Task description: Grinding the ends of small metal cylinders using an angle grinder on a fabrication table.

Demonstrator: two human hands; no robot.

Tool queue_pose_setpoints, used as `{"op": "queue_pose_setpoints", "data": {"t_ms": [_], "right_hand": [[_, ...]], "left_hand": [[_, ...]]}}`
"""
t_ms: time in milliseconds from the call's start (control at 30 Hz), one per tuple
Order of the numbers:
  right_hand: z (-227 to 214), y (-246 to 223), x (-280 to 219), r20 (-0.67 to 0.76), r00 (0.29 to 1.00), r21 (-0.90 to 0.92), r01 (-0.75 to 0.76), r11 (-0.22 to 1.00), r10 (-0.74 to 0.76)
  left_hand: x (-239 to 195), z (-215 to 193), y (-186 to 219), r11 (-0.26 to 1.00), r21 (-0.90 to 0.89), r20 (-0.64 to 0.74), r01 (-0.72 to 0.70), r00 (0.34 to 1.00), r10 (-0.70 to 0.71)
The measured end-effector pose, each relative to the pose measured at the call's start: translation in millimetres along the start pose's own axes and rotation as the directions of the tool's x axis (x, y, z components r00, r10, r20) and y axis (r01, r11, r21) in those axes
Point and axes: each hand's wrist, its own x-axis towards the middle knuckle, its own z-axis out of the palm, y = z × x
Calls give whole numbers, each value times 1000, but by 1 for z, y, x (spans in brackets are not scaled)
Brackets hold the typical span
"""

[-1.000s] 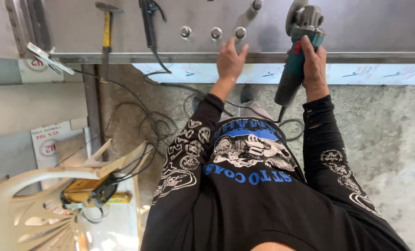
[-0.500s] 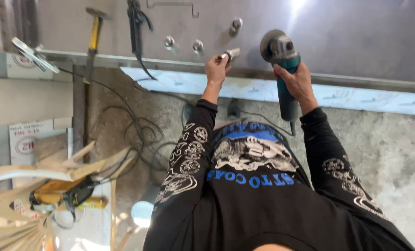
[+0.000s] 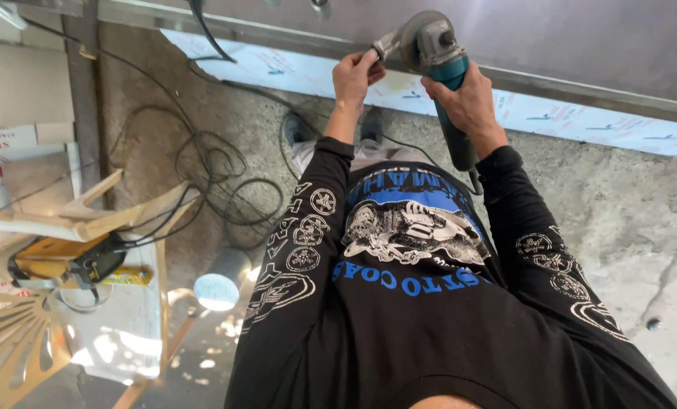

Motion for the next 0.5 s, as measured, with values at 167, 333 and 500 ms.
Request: {"op": "queue_pose_setpoints", "data": {"t_ms": [167,333,500], "right_hand": [[6,1,-2,17,1000,25,-2,1000,2],[12,15,6,-8,1000,-1,6,1000,-6],[9,11,10,-14,999,79,43,996,-42]], "left_hand": [[-12,11,15,979,154,9,-135,991,135],[-3,14,13,945,263,-3,-194,979,202],[-2,15,9,916,345,-5,-205,976,220]]}}
